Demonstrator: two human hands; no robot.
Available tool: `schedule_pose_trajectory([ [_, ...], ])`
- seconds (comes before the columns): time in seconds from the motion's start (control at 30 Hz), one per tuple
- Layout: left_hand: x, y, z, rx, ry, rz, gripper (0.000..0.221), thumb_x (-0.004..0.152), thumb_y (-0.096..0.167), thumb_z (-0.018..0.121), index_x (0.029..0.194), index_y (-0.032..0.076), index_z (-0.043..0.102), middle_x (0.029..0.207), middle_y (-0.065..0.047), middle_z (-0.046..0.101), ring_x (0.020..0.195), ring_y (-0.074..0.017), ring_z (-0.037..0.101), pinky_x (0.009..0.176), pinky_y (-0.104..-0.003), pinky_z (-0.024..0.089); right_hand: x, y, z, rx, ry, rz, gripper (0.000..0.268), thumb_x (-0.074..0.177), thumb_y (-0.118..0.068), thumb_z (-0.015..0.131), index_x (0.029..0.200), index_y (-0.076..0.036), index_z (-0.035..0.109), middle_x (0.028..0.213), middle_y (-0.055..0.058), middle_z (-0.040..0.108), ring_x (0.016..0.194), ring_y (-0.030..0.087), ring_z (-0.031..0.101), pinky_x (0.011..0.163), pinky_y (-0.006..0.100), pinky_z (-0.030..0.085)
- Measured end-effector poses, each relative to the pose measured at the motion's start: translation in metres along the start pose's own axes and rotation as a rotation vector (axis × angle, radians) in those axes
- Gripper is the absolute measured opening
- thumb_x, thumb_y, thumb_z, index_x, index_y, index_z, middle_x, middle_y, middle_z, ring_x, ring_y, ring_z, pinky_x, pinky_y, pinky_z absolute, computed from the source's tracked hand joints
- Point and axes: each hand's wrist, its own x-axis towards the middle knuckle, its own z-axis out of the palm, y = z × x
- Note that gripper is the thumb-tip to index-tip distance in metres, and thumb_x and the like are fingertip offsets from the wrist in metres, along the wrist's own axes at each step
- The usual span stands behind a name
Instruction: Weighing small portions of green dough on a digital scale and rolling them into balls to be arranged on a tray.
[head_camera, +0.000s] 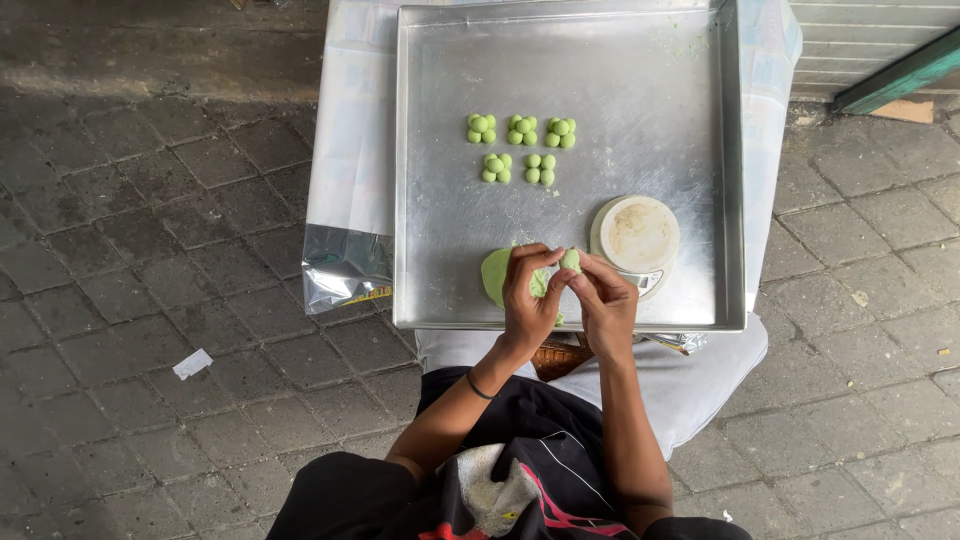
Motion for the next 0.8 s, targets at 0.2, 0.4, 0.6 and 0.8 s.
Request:
schedule_pose_trajectory([
  [0.2, -0.006, 0.005, 0.008, -0.124, 0.005, -0.148, 0.024, 0.100, 0.026, 0.069, 0.110, 0.006, 0.064, 0.101, -0.008, 0.058, 0.088, -0.0168, 0.058, 0.082, -0.036, 0.048, 0.000, 0.017, -0.007, -0.152, 0.013, -0.089, 0.012, 0.098, -0.004, 0.070, 0.105, 0.005, 0.073, 0.087, 0.016, 0.068, 0.084, 0.014, 0.059, 0.079, 0.029, 0.051],
  [0.4, -0.012, -0.006, 0.009, -0.518, -0.078, -0.612, 0.051, 0.100, 0.034, 0.067, 0.136, 0.003, 0.050, 0.133, -0.010, 0.047, 0.114, -0.0176, 0.052, 0.098, -0.033, 0.045, 0.001, 0.025, -0.022, -0.140, -0.078, -0.135, 0.010, 0.094, 0.000, 0.073, 0.092, 0.003, 0.063, 0.104, 0.019, 0.063, 0.101, 0.025, 0.066, 0.084, 0.034, 0.054],
  [0.6, -0.019, -0.021, 0.007, -0.455, -0.127, -0.581, 0.024, 0.103, 0.025, 0.065, 0.116, 0.004, 0.064, 0.102, -0.003, 0.061, 0.099, -0.0105, 0.059, 0.089, -0.027, 0.048, 0.005, 0.024, -0.022, -0.103, -0.050, -0.033, 0.048, 0.093, -0.002, 0.074, 0.137, 0.004, 0.054, 0.093, 0.013, 0.068, 0.085, 0.012, 0.068, 0.079, 0.023, 0.054],
  [0.8, -0.014, -0.016, -0.002, -0.438, -0.294, -0.322, 0.031, 0.099, 0.022, 0.069, 0.124, 0.005, 0.065, 0.113, -0.007, 0.059, 0.099, -0.0150, 0.060, 0.086, -0.030, 0.051, 0.007, 0.044, -0.046, 0.027, 0.037, -0.007, 0.009, 0.095, -0.002, 0.073, 0.097, 0.005, 0.068, 0.082, 0.015, 0.068, 0.076, 0.014, 0.067, 0.075, 0.027, 0.056],
])
